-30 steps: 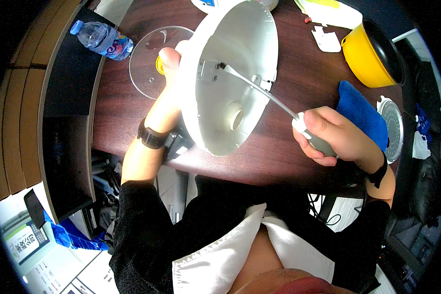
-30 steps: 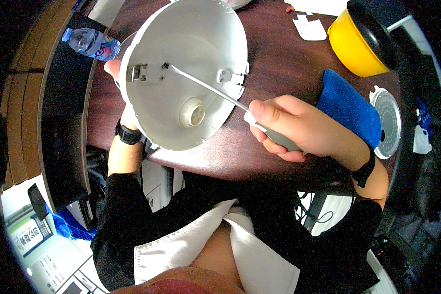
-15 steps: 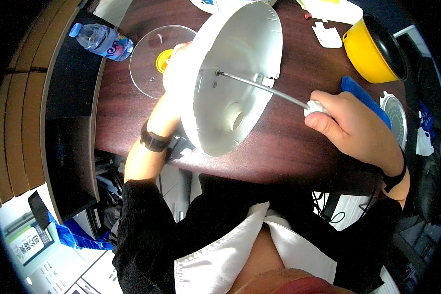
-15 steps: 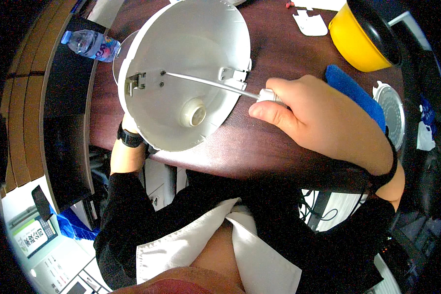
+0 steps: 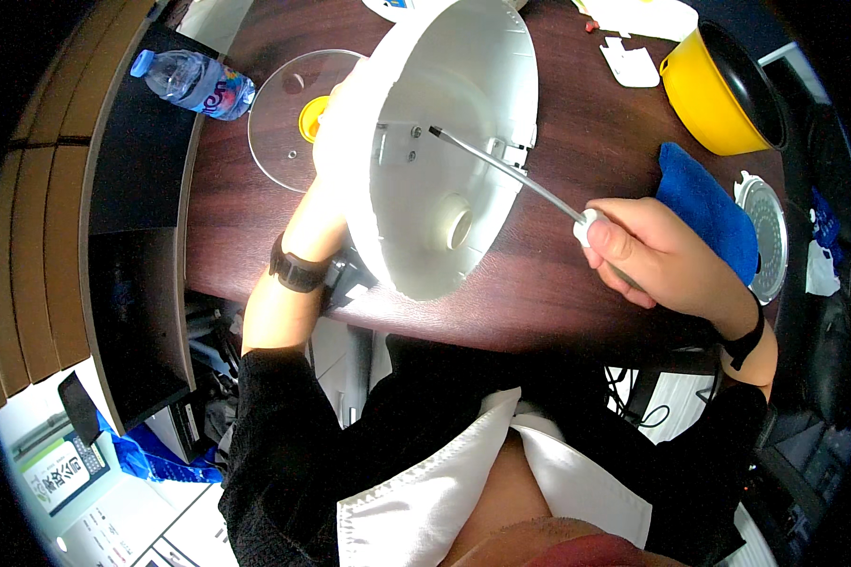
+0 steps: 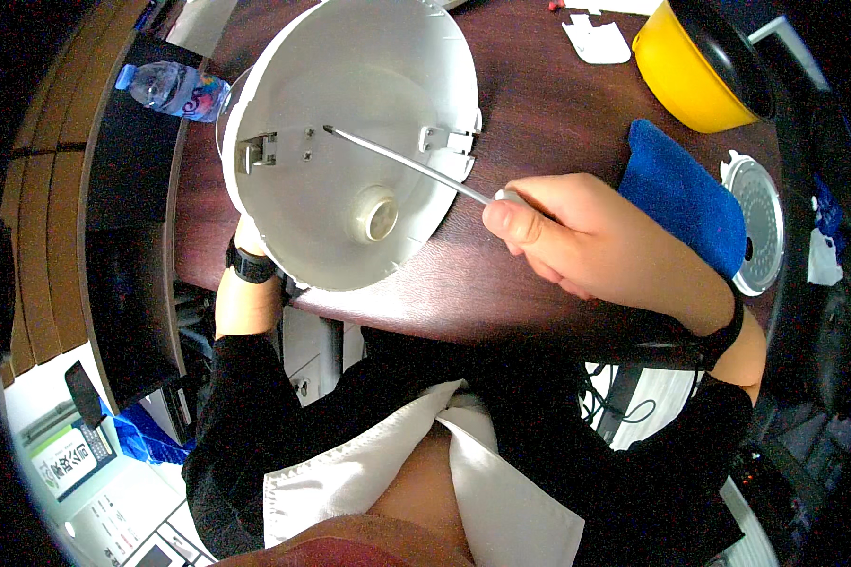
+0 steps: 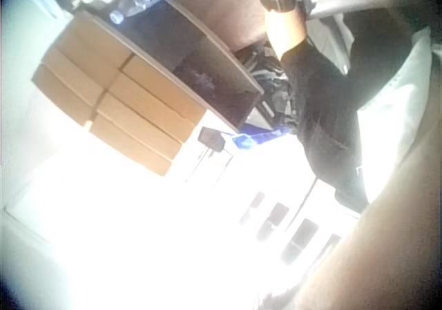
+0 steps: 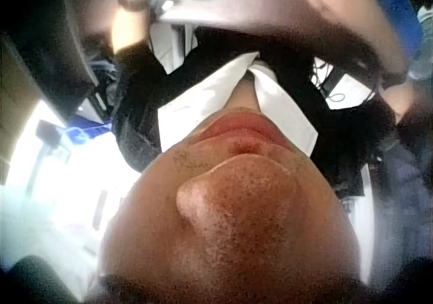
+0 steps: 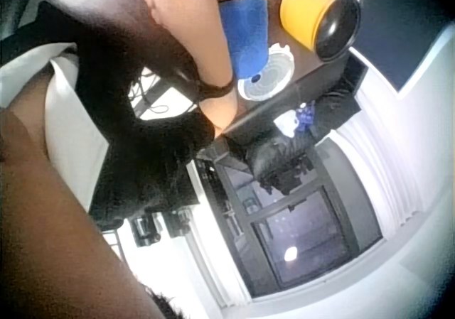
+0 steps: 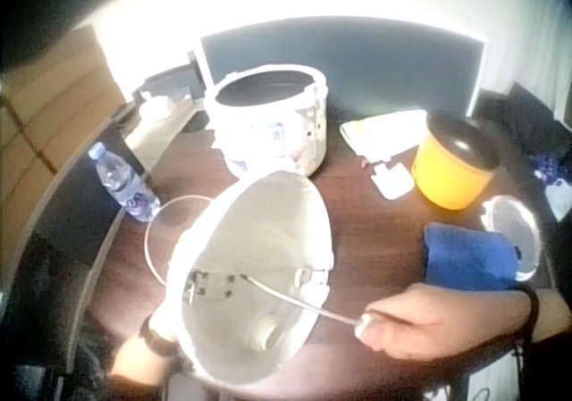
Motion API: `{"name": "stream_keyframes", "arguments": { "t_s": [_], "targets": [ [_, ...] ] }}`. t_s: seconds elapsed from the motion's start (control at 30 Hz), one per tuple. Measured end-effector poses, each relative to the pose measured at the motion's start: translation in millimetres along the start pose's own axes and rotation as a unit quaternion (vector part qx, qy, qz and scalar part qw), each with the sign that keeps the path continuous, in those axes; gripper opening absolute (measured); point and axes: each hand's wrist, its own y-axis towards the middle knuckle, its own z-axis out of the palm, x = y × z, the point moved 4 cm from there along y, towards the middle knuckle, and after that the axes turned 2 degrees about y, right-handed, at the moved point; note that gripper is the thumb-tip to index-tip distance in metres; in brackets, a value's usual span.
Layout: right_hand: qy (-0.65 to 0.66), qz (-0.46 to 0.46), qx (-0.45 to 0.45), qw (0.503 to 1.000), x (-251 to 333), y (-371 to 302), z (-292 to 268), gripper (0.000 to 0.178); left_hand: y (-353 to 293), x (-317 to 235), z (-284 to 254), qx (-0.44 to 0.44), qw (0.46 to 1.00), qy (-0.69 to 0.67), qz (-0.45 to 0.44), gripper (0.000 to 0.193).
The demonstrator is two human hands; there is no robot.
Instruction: The person uses a screwdriver to tighten screws on a white plastic housing and a metal perforated plate. They wipe the metal plate with a blue cloth and continue to secure the components together on a table.
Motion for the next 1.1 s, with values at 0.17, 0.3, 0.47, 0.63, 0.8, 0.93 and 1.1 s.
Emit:
{"name": "stream_keyframes", "arguments": {
  "t_s": [0.17, 0.3, 0.47, 0.63, 0.8, 0.93, 1.1],
  "targets": [
    [0.098, 0.018, 0.029, 0.995, -8, 2, 5, 0.043, -3, 1, 0, -0.005, 1.000, 0.011, 0.004, 0.081],
    [0.146, 0.026, 0.038, 0.988, -11, 5, 10, 0.050, -5, 1, -1, -0.012, 1.000, 0.018, 0.006, 0.080],
    [0.119, 0.028, 0.030, 0.992, -12, 8, 12, 0.051, -4, 3, 0, -0.013, 1.000, 0.021, 0.008, 0.080],
    [0.139, 0.064, 0.036, 0.988, -12, 6, 14, 0.051, -5, 2, 0, -0.015, 1.000, 0.024, 0.012, 0.079],
    [0.196, 0.134, 0.066, 0.969, -2, 0, 17, 0.051, -4, 2, -1, -0.016, 0.999, 0.027, 0.012, 0.079],
    [0.220, 0.129, 0.086, 0.963, -5, -3, 18, 0.050, -1, 2, -3, -0.015, 0.999, 0.026, 0.013, 0.078],
    [0.086, 0.103, 0.013, 0.991, -2, -4, 11, 0.046, -2, 0, -2, -0.016, 0.999, 0.032, 0.016, 0.078]
  ]
}}
